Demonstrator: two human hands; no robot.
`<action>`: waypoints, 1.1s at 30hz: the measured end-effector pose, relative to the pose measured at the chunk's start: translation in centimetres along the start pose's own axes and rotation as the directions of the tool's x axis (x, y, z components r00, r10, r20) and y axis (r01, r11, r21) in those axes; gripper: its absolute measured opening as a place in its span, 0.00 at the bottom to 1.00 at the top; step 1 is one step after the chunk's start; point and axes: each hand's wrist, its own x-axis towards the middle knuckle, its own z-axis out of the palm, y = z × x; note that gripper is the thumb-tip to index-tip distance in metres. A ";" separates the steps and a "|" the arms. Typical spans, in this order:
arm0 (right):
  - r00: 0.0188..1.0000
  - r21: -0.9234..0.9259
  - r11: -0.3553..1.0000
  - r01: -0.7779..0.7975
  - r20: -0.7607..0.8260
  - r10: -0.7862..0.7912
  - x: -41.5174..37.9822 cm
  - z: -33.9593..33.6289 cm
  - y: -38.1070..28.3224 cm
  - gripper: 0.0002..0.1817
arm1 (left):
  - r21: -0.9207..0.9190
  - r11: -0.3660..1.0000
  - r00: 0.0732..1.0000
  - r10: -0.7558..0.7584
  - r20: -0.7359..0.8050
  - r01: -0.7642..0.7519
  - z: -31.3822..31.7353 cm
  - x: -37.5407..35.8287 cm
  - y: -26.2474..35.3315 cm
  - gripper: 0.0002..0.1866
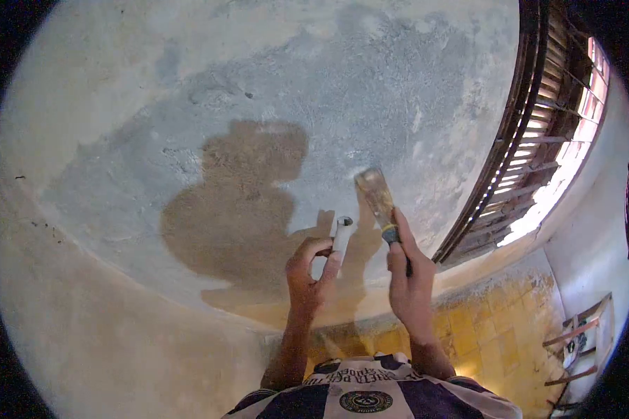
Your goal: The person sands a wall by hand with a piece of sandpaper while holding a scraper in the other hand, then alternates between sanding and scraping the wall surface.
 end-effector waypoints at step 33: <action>0.985 0.212 0.972 -0.099 0.161 0.065 -0.5 -0.1 0.2 0.25 | 0.021 0.998 0.998 -0.051 -0.047 0.052 -2.2 -1.3 0.7 0.10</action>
